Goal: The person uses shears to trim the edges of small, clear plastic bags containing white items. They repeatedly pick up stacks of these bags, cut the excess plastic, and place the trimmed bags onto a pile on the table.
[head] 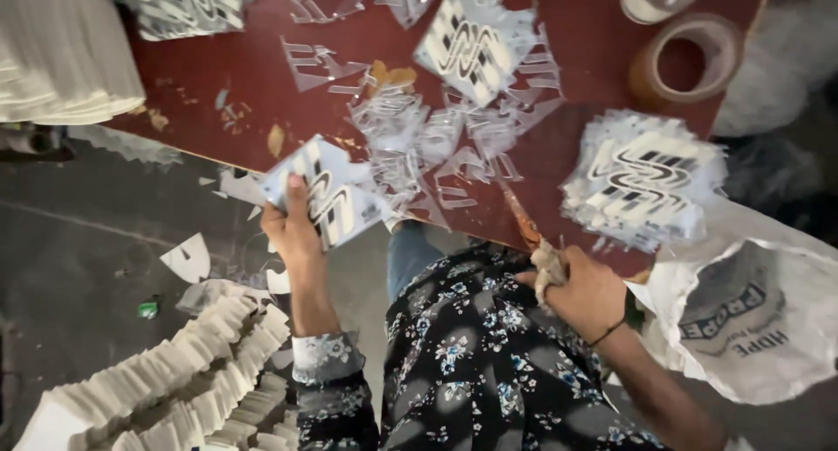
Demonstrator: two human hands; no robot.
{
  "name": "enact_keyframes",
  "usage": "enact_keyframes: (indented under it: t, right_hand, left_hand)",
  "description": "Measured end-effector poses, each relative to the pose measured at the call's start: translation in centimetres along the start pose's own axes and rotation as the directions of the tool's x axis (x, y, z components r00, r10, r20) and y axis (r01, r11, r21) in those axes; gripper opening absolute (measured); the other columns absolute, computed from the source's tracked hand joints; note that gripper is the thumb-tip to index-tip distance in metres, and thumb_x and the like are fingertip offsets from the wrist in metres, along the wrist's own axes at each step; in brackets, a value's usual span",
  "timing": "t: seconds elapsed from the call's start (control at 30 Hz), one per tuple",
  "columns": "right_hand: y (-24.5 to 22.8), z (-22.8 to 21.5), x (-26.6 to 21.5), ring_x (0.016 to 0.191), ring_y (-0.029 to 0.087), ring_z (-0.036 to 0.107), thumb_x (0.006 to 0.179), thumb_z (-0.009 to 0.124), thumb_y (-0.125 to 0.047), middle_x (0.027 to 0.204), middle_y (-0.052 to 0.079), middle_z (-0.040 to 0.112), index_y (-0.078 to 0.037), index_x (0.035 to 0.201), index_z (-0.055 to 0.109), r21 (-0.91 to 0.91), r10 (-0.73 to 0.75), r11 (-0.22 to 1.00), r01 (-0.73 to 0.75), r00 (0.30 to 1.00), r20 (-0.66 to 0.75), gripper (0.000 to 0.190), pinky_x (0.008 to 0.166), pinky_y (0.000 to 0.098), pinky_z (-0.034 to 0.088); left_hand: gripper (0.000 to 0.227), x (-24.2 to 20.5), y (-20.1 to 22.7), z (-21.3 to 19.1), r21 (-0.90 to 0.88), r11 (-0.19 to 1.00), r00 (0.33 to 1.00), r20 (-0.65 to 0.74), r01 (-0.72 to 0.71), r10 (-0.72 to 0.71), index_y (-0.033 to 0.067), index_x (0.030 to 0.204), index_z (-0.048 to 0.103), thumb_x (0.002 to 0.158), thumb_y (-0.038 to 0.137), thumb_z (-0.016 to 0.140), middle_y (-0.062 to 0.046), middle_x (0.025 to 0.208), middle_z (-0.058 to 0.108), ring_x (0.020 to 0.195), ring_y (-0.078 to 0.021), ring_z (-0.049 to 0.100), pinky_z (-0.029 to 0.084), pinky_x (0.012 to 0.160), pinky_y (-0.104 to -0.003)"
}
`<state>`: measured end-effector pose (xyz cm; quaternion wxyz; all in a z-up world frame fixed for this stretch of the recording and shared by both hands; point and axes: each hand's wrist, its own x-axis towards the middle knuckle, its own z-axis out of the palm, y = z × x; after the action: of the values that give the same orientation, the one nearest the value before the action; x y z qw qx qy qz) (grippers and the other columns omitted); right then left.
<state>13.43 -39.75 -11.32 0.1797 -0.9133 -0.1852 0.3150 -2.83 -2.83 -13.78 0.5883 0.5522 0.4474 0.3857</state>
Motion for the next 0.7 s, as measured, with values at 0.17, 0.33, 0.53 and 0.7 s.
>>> enact_keyframes:
  t: [0.17, 0.33, 0.53, 0.7]
  right_hand:
    - [-0.1, -0.1, 0.7, 0.082, 0.043, 0.072, 0.078, 0.078, -0.061, 0.088, 0.023, 0.072, -0.003, 0.094, 0.065, -0.113, 0.148, 0.981, -0.156, 0.986, -0.079, 0.062, 0.072, 0.0539, 0.056]
    - [-0.4, -1.2, 3.6, 0.087, 0.046, 0.071, 0.080, 0.077, -0.049, 0.099, 0.026, 0.072, 0.000, 0.106, 0.063, -0.293, 0.105, 0.946, -0.141, 0.985, -0.134, 0.058, 0.076, 0.0544, 0.058]
    - [-7.0, -4.2, 6.9, 0.098, 0.033, 0.072, 0.078, 0.067, -0.065, 0.108, 0.020, 0.071, -0.003, 0.121, 0.061, -0.278, -0.062, 0.957, 0.084, 0.994, 0.088, 0.075, 0.088, 0.0464, 0.059]
    - [-12.6, -2.6, 15.4, 0.147, 0.049, 0.029, 0.066, 0.034, -0.105, 0.153, 0.038, 0.031, 0.012, 0.148, 0.028, -0.457, -0.272, 0.876, 0.155, 0.941, -0.201, 0.143, 0.115, 0.0717, 0.004]
  left_hand:
    - [0.033, -0.9, 2.0, 1.5, -0.172, 0.985, 0.994, -0.103, 0.006, -0.024, -0.0031, 0.114, 0.066, 0.099, 0.025, 0.075, -0.005, 0.098, 0.072, 0.082, -0.0120, 0.065, 0.054, 0.072, -0.028]
    - [0.037, -2.1, 2.2, 1.1, -0.304, 0.952, 0.989, -0.145, -0.013, -0.033, -0.0030, 0.118, 0.064, 0.098, 0.027, 0.073, -0.008, 0.104, 0.072, 0.085, -0.0133, 0.069, 0.058, 0.074, -0.029]
    - [0.031, -2.8, 1.1, -2.5, -0.242, 0.969, 0.981, -0.172, 0.040, -0.084, -0.0042, 0.115, 0.066, 0.101, 0.023, 0.070, -0.009, 0.101, 0.073, 0.081, -0.0133, 0.068, 0.057, 0.072, -0.030]
    - [0.026, -1.9, 1.3, -4.5, -0.310, 0.951, 0.986, -0.158, 0.010, -0.062, -0.0035, 0.115, 0.065, 0.100, 0.017, 0.070, -0.008, 0.104, 0.074, 0.085, -0.0136, 0.070, 0.058, 0.074, -0.029]
